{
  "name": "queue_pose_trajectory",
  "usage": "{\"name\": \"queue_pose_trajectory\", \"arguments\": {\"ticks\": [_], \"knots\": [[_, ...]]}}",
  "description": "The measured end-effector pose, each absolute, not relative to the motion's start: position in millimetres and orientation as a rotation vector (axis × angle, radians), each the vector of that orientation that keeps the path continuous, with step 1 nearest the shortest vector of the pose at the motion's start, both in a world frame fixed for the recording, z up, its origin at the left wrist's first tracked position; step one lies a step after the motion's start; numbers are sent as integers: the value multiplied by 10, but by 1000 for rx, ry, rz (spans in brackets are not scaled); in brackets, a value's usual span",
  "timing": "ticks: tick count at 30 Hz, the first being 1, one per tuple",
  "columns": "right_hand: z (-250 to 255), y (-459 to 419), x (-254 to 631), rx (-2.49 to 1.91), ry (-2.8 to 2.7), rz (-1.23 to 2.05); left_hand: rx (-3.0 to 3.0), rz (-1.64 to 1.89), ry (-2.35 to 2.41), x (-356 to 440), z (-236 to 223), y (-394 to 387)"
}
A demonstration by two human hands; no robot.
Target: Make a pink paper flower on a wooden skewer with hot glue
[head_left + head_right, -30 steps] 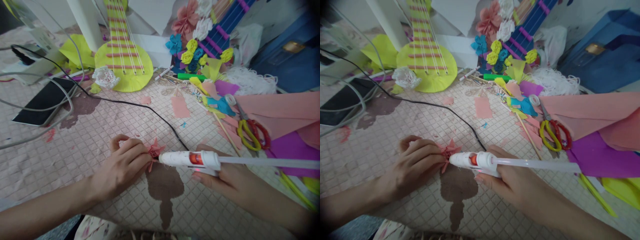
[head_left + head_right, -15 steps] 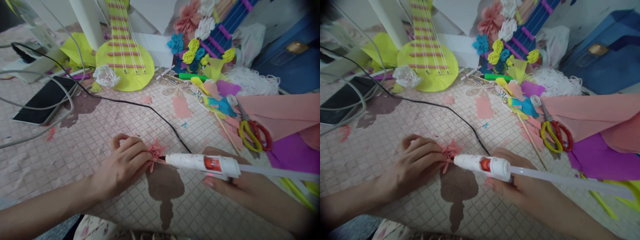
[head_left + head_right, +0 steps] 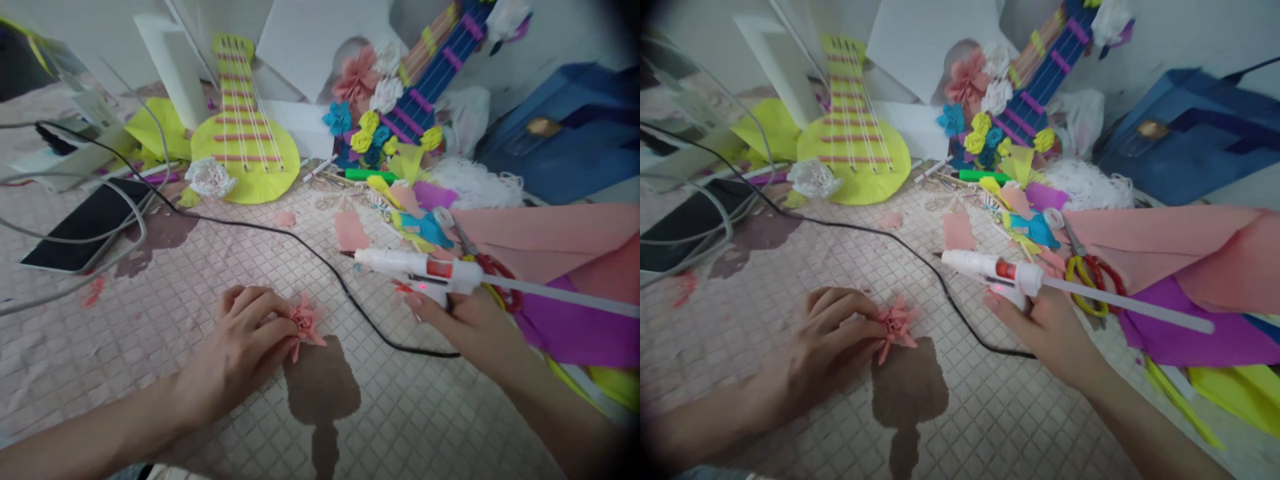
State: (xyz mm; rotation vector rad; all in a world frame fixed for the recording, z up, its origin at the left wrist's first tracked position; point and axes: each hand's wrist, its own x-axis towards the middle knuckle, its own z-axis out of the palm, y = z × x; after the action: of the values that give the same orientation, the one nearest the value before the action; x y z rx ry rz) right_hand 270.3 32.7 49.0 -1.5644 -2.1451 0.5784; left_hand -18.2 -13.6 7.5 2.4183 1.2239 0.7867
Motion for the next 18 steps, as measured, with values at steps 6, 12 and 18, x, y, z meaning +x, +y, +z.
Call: {"name": "queue_pose_trajectory", "arguments": {"ticks": [6,12,18], "knots": [[155,1043,2612,-1486,-1977,300,2404,835,1243,-137,65,-130],[-79,1528,2565,-1535,-1939,147,2454,858,1245,-164,26,-143],[-169,1506,2689,-1463,-1928,162,2393,846,1240,-164,14,-136]]}}
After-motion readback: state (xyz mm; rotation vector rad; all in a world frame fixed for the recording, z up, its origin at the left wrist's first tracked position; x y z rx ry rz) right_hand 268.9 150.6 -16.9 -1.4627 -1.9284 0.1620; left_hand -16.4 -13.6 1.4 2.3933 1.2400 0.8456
